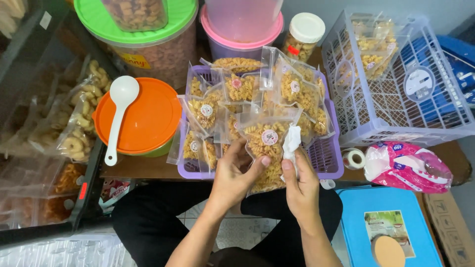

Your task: The person is wiping down individual plastic-wrapped food packets with a cloth and organizing them into a purple plastic basket.

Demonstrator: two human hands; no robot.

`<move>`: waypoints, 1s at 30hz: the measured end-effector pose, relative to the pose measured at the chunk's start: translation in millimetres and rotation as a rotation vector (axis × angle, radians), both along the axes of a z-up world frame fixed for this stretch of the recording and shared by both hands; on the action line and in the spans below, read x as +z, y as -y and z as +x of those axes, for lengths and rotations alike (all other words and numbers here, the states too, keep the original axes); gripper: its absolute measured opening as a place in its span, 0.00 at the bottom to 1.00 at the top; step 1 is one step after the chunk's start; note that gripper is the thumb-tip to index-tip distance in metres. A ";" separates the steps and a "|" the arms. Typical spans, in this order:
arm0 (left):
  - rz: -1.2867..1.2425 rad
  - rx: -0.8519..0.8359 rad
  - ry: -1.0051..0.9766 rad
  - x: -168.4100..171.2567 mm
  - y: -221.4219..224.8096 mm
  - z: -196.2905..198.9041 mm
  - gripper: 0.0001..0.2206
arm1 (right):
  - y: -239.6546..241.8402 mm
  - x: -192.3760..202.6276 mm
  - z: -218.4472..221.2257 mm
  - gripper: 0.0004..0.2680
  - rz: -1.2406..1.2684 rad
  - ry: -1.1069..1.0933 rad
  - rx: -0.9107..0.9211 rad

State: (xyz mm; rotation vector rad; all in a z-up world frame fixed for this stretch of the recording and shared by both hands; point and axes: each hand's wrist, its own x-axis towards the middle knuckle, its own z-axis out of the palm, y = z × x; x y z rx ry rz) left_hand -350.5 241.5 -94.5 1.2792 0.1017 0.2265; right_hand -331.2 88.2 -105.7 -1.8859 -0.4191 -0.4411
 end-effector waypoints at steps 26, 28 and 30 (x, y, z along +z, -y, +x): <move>-0.127 0.051 0.066 13.4 -8.2 2.5 0.20 | -12.6 -10.0 -38.6 0.09 -0.258 0.461 -0.174; -0.161 0.043 0.088 8.5 -11.6 1.8 0.24 | -2.7 -11.1 -33.4 0.09 -0.225 0.437 -0.206; -0.088 0.073 0.084 0.7 -14.5 -0.4 0.19 | 11.8 -15.2 -28.1 0.07 -0.021 0.253 -0.169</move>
